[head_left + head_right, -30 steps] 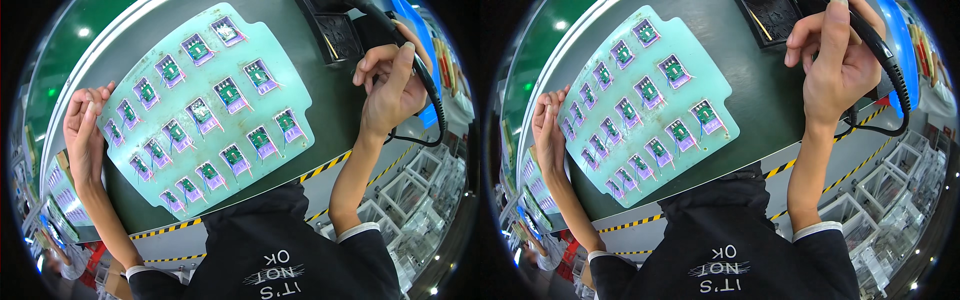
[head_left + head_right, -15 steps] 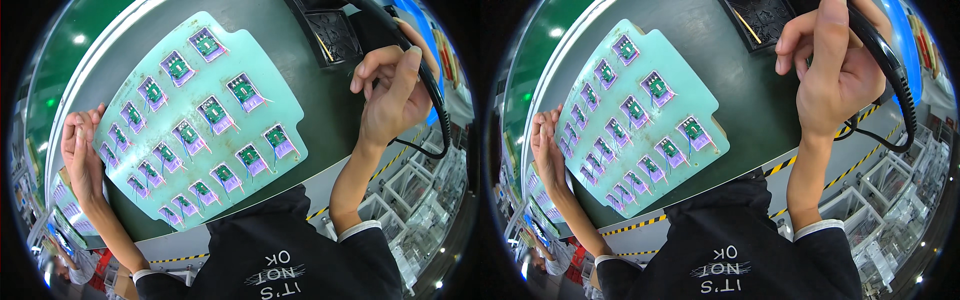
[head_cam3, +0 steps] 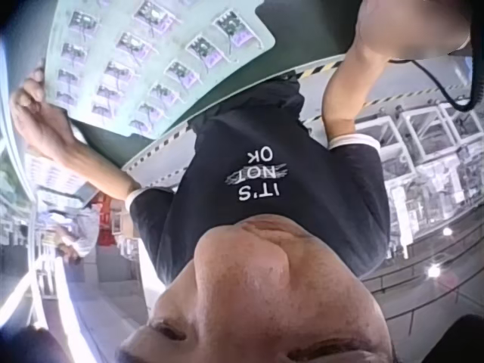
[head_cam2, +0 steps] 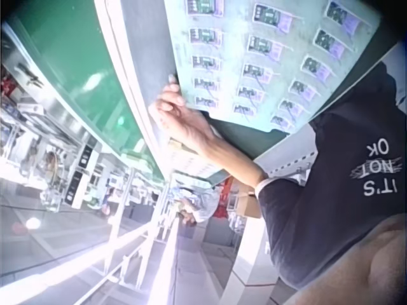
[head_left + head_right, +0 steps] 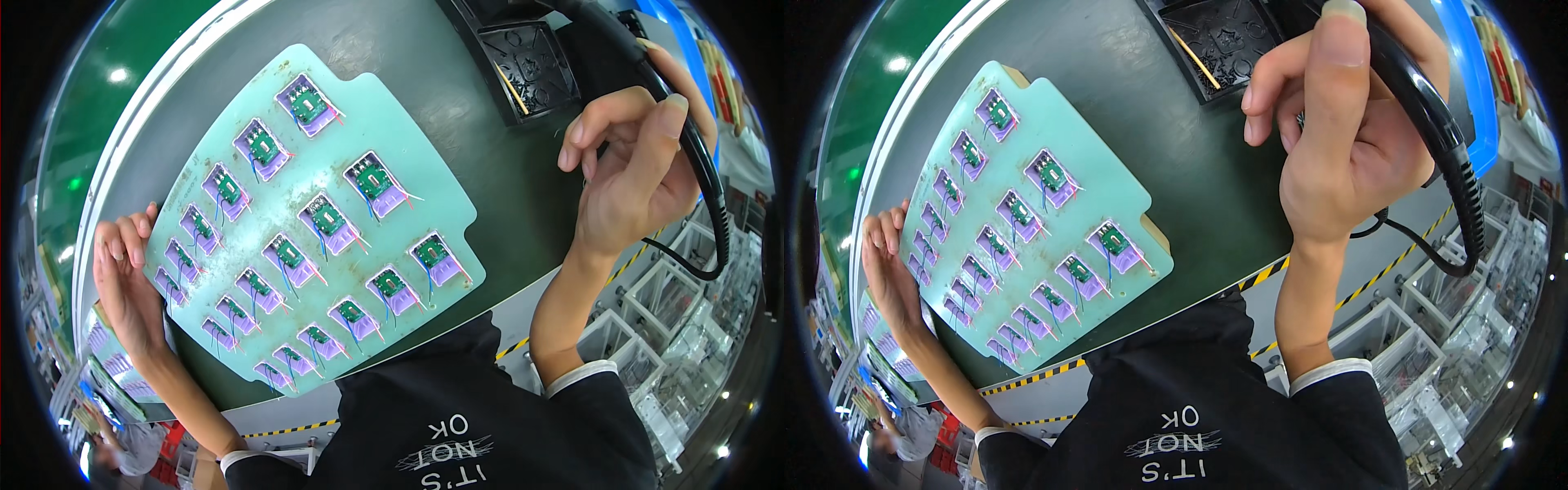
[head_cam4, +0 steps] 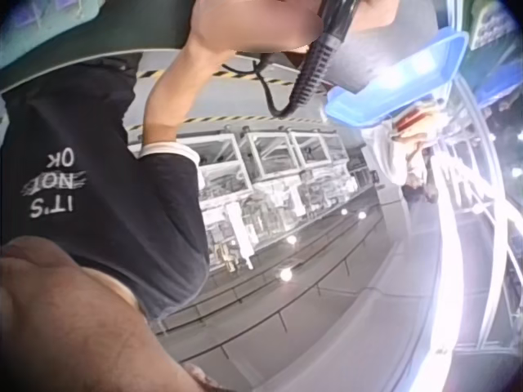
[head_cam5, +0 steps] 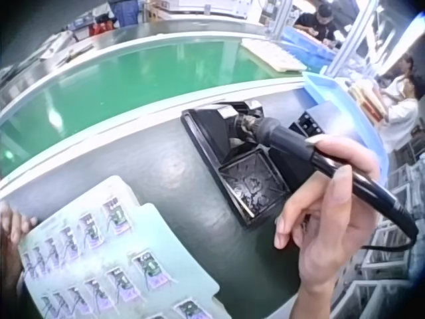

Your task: Soldering electronic components onto a circuit board panel at a factory workstation.

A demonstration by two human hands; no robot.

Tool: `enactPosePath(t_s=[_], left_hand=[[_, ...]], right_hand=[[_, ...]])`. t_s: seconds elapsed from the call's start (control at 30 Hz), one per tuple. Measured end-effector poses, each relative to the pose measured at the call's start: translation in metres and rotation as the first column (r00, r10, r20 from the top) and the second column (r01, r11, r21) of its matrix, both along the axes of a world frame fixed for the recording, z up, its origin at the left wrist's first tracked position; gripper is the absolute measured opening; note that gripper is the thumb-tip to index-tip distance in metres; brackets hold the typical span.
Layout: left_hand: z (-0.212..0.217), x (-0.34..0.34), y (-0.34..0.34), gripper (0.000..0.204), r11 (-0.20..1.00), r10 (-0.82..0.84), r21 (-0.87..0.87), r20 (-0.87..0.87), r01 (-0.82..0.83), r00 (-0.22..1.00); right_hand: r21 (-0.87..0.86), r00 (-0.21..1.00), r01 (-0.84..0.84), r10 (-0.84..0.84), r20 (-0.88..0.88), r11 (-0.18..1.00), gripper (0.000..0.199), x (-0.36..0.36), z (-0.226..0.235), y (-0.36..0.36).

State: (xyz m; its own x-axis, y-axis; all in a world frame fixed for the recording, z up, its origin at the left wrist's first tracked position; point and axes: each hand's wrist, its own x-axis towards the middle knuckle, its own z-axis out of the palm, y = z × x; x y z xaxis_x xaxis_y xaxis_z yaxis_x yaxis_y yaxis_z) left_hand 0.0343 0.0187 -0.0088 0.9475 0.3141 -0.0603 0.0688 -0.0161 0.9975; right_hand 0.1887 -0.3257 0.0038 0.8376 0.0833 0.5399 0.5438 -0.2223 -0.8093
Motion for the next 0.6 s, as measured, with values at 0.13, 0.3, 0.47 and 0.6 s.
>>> enactPosePath(t_s=[0.13,0.3,0.47,0.6], left_hand=[[-0.001,-0.001,0.001,0.027,0.998,-0.001,-0.066,0.009,0.002,1.0],[-0.003,0.002,0.0,0.028,0.995,-0.006,-0.099,0.005,0.007,1.0],[0.004,-0.003,0.003,0.029,0.985,0.026,-0.173,0.009,-0.025,1.0],[0.004,0.008,-0.001,0.029,0.962,0.039,-0.27,-0.006,-0.039,0.999]], right_hand=[[0.009,1.0,-0.002,0.002,0.001,1.0,0.04,-0.002,0.0,-0.001],[0.011,1.0,0.008,-0.008,-0.001,1.0,0.04,-0.001,-0.004,-0.002],[-0.013,1.0,0.017,-0.017,0.01,1.0,0.041,-0.002,0.004,-0.001],[0.002,0.999,0.035,-0.035,0.007,0.999,0.043,0.005,-0.003,-0.005]])
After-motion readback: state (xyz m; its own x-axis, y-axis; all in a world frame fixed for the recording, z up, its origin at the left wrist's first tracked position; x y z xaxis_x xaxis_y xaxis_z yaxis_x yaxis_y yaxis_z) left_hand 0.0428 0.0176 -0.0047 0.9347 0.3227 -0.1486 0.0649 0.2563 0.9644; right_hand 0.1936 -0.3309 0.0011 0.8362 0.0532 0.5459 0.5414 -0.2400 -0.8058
